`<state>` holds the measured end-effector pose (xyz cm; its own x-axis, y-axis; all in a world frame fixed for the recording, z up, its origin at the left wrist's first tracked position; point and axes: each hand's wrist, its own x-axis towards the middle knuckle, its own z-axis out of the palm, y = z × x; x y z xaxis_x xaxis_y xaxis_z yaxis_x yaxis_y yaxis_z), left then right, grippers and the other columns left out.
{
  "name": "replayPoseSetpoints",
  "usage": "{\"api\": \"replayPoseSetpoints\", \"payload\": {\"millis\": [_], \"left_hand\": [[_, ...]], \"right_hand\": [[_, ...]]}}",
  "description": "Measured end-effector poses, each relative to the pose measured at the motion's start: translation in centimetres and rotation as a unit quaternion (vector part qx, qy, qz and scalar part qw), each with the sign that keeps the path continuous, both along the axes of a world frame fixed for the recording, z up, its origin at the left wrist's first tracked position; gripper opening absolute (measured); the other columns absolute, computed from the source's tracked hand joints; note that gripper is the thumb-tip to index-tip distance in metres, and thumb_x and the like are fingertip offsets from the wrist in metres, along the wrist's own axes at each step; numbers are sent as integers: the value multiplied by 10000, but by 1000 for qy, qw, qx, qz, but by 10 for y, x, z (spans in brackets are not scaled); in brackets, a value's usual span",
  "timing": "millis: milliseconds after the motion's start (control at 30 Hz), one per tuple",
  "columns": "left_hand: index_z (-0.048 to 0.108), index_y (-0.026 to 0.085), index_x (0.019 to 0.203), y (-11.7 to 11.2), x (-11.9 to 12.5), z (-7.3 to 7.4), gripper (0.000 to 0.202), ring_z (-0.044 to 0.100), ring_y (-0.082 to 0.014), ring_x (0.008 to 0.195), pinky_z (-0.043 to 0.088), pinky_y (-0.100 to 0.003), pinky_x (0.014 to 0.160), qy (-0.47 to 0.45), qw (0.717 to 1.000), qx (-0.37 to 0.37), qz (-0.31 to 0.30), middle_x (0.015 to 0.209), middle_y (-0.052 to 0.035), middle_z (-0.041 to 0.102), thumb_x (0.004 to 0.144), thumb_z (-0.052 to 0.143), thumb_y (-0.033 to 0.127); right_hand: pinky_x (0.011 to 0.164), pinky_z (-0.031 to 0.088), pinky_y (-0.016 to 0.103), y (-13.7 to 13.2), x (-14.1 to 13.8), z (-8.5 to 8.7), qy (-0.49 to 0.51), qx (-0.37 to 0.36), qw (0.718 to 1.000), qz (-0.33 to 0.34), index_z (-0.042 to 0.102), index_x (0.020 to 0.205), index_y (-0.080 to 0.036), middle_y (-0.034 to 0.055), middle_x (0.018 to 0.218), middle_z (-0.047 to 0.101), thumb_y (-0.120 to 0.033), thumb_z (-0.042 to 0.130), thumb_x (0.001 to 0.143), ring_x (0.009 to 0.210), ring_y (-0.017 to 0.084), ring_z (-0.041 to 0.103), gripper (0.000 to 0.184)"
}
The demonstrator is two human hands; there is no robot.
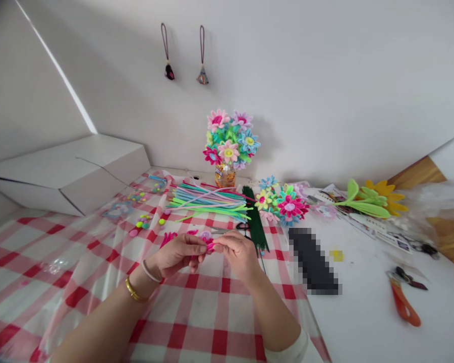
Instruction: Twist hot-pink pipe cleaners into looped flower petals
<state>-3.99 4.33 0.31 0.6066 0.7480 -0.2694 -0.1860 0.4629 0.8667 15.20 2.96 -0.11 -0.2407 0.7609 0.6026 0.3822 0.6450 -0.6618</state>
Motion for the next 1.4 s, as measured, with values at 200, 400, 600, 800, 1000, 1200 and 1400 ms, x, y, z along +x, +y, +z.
{"api": "replayPoseSetpoints", "payload": {"millis": [200, 400, 600, 800, 1000, 1200, 1400], "left_hand": [[643, 82, 656, 3, -1, -2, 171, 508, -74, 399, 424, -198, 404, 7, 1000, 3, 13, 547, -18, 575, 685, 664, 248], [650, 79, 679, 4, 0, -4, 166, 525, -89, 395, 412, -194, 382, 3, 1000, -4, 15, 548, -29, 589, 678, 653, 245], [656, 87, 712, 4, 1, -10, 140, 511, -90, 380, 424, -202, 375, -3, 1000, -19, 15, 548, -27, 599, 682, 624, 220], [669, 77, 726, 3, 1, -7, 133, 530, -93, 403, 444, -206, 418, -4, 999, -31, -18, 534, -30, 605, 672, 612, 184], [673, 82, 696, 3, 1, -10, 123, 531, -96, 385, 422, -202, 404, -15, 999, -44, -26, 530, -33, 614, 663, 615, 186], [675, 65, 726, 4, 0, -9, 156, 538, -97, 395, 422, -212, 418, -8, 998, -45, -46, 556, -37, 620, 671, 618, 199], [669, 83, 723, 4, -1, -8, 148, 536, -93, 385, 400, -206, 394, -7, 997, -52, -50, 565, -29, 622, 675, 626, 217]], "right_hand": [[715, 544, 325, -2, 4, 2, 9, 31, 998, -58, 620, 1019, -271, 57, 935, 646, -261, 673, 733, 928, 211, 593, 291], [881, 423, 467, 1, 1, -4, -82, 152, 982, -77, 452, 1202, -264, 37, 861, 697, -211, 663, 752, 1008, 247, 563, 500], [922, 338, 454, 0, -6, -3, -163, 156, 973, -56, 314, 1316, -268, -21, 783, 725, -149, 601, 799, 913, 218, 590, 603], [904, 335, 433, -2, -6, -1, -178, 159, 969, -65, 277, 1336, -261, -42, 761, 724, -143, 585, 806, 856, 206, 578, 625], [900, 335, 426, -3, -5, 4, -186, 162, 969, -17, 203, 1364, -264, -39, 784, 720, -109, 542, 824, 881, 210, 564, 656], [879, 339, 421, -2, -4, 1, -187, 160, 969, -32, 219, 1360, -238, -31, 744, 716, -135, 531, 832, 826, 211, 567, 622], [848, 357, 393, -4, -5, 5, -205, 156, 966, -22, 186, 1372, -238, -37, 741, 709, -116, 496, 841, 771, 188, 562, 627]]}}
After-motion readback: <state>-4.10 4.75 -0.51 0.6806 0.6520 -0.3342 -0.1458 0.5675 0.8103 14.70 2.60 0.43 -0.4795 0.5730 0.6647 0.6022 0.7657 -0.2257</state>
